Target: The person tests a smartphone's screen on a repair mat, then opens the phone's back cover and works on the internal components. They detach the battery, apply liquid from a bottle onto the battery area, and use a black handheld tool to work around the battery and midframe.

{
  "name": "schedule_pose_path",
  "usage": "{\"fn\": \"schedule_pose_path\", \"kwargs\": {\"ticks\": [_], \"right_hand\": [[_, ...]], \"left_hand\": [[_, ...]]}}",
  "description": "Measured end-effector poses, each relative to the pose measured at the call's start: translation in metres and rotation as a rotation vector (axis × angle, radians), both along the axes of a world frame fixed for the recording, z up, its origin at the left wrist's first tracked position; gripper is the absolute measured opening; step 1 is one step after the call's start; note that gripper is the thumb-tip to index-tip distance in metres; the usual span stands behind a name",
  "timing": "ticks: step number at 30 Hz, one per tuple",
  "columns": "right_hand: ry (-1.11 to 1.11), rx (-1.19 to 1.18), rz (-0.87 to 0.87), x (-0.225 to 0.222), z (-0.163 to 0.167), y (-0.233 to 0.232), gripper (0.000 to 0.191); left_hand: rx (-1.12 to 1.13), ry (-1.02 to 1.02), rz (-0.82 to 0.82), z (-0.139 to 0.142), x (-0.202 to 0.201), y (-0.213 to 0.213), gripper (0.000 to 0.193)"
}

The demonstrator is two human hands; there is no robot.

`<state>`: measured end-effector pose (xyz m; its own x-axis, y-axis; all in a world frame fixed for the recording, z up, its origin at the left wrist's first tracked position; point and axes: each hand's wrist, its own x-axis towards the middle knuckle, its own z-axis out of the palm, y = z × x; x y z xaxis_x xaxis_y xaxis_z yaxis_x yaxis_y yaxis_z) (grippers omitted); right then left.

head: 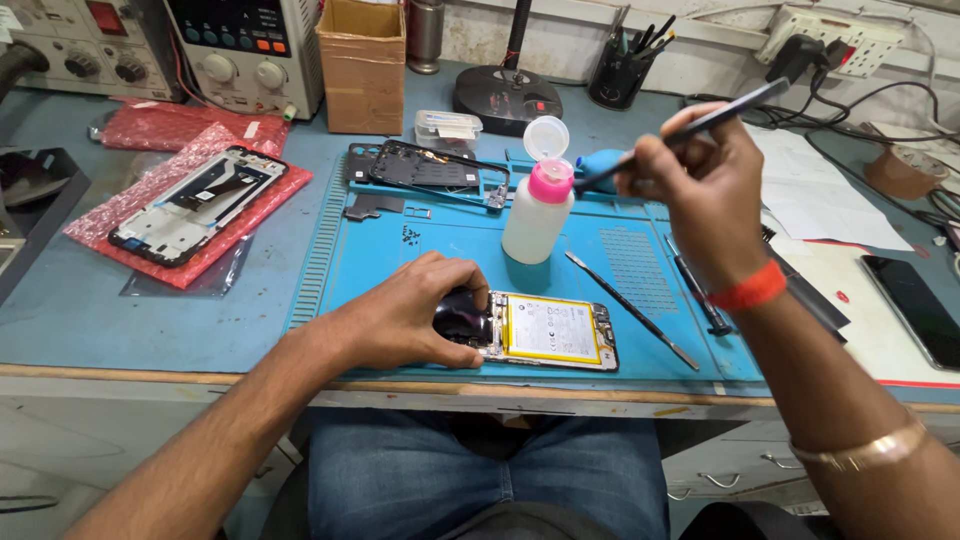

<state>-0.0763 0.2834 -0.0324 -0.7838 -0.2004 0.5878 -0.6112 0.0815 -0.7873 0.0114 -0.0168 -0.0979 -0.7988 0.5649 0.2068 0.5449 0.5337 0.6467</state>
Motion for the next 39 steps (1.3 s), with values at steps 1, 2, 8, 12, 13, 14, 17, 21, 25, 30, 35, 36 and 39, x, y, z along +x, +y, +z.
{"fn": "schedule_pose_path", "kwargs": {"ticks": [1,2,8,12,13,14,17,21,25,30,35,36,39], "right_hand": [[-0.038,-0.033,-0.004,-0.009,0.003,-0.003,0.021],[-0.077,-0.065,-0.007,-0.017,0.005,-0.006,0.021],[-0.228,-0.088,-0.001,-0.051,0.005,-0.016,0.02],[-0.348,-0.115,-0.029,-0.065,0.001,-0.017,0.019],[-0.385,-0.113,-0.025,-0.067,-0.001,-0.016,0.018],[-0.42,-0.111,-0.021,-0.069,-0.001,-0.015,0.016],[-0.509,-0.12,-0.008,-0.07,-0.002,-0.013,0.015],[-0.575,-0.184,0.06,-0.067,-0.004,-0.006,0.015],[-0.619,-0.241,0.127,-0.056,-0.005,0.009,0.013],[-0.649,-0.206,0.192,-0.035,-0.013,0.031,0.011],[-0.661,-0.061,0.151,-0.018,-0.023,0.038,0.013],[-0.668,-0.021,0.128,-0.015,-0.025,0.038,0.014],[-0.63,0.06,0.137,-0.008,-0.03,0.037,0.016]], "left_hand": [[-0.008,-0.005,0.008,0.001,0.0,-0.001,0.051],[-0.009,-0.001,0.008,0.001,0.001,-0.001,0.051],[0.003,0.044,-0.013,-0.001,-0.003,-0.005,0.051],[0.001,0.051,-0.005,-0.006,-0.005,-0.006,0.052],[-0.004,0.053,-0.006,-0.006,-0.005,-0.006,0.052],[-0.001,0.052,-0.008,-0.006,-0.005,-0.005,0.052],[-0.001,0.049,-0.01,-0.003,-0.003,-0.005,0.052],[0.003,0.044,-0.01,-0.001,-0.001,-0.004,0.052],[-0.012,0.017,-0.018,0.001,-0.001,-0.004,0.051],[-0.011,0.023,-0.047,0.003,-0.001,-0.002,0.048],[-0.008,0.043,-0.058,0.005,-0.001,0.0,0.047],[-0.013,0.038,-0.056,0.005,0.0,0.0,0.047],[-0.015,0.031,-0.056,0.006,0.0,0.001,0.046]]}}
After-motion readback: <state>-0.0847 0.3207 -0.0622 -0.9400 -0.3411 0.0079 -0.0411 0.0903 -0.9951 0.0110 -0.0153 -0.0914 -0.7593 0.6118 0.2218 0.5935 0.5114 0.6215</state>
